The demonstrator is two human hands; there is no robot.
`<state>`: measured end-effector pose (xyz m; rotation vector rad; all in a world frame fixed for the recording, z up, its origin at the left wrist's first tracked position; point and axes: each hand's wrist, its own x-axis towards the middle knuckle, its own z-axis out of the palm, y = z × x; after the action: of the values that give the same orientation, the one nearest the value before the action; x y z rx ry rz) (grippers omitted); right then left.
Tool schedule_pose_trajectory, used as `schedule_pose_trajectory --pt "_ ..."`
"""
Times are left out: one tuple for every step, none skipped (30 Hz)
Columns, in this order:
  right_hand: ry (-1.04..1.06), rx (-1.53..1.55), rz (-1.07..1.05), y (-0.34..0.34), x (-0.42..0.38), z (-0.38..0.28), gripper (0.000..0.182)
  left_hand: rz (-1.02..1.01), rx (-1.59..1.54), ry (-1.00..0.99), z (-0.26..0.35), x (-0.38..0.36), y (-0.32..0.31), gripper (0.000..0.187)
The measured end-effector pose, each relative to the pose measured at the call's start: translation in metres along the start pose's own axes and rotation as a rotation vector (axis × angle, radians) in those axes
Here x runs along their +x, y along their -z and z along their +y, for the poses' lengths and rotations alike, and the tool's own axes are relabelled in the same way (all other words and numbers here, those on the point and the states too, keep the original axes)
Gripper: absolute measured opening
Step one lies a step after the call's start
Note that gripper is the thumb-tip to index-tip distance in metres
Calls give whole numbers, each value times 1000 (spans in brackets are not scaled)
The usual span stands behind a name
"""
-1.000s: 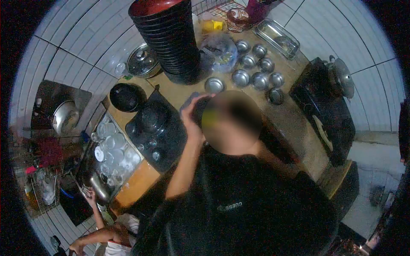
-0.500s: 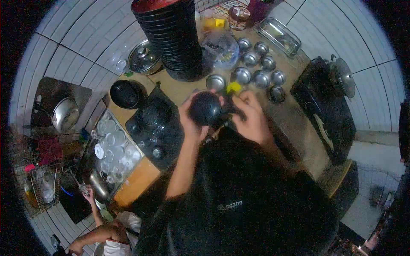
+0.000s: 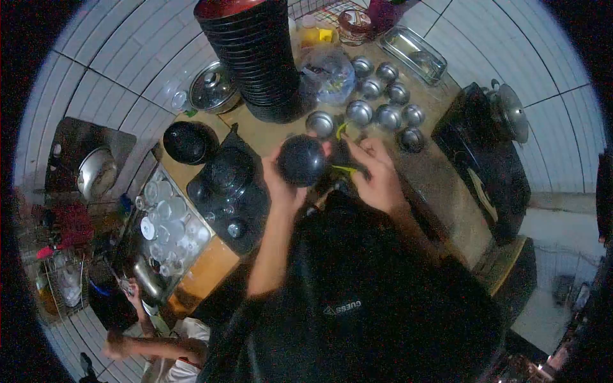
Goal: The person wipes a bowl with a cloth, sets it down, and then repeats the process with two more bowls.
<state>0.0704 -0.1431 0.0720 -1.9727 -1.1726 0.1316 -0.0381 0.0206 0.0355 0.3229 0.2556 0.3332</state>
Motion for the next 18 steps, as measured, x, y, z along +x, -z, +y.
schedule_pose_trajectory --pt "-3 -2 7 -2 -1 -1 64 -5 3 5 -2 1 -1 58" --pt "-42 -10 -70 -6 -3 -1 66 74 30 -51 -7 1 -3 55" --pt "-80 -17 -150 -9 -6 -1 67 154 54 -110 -9 1 -4 53" --pt "-130 -23 -214 -12 -11 -2 67 153 53 -110 -10 1 -1 53" --pt "-128 -23 -217 -13 -13 0 67 167 101 -101 -13 1 6 51" --pt "-133 -19 -266 -11 -14 4 65 181 149 -95 -15 2 12 49" --pt "-138 -14 -317 -8 -15 8 63 183 146 -101 -16 3 19 49" --pt "-104 6 -308 -5 -14 14 58 176 87 -47 -15 2 21 50" --pt "-102 8 -310 0 -13 19 58 168 31 10 -15 1 24 52" --pt "-60 54 -250 4 -12 24 53 168 32 9 -15 1 25 52" --pt "-18 99 -189 7 -10 27 49 127 19 31 -15 0 17 53" --pt "19 85 -95 7 -9 28 42 89 6 54 -15 -1 12 54" --pt "17 86 -96 7 -8 29 42 90 5 56 -15 -1 11 54" --pt "42 126 -30 8 -5 30 41 95 3 46 -14 -1 11 56" --pt "68 166 37 9 -2 30 41 100 0 36 -13 -1 11 57" --pt "114 150 2 10 4 27 44 101 1 35 -12 -1 9 57" --pt "114 151 1 11 7 18 44 125 12 22 -11 -2 7 57" --pt "113 123 -142 12 11 5 47 150 24 11 -10 -2 6 56"
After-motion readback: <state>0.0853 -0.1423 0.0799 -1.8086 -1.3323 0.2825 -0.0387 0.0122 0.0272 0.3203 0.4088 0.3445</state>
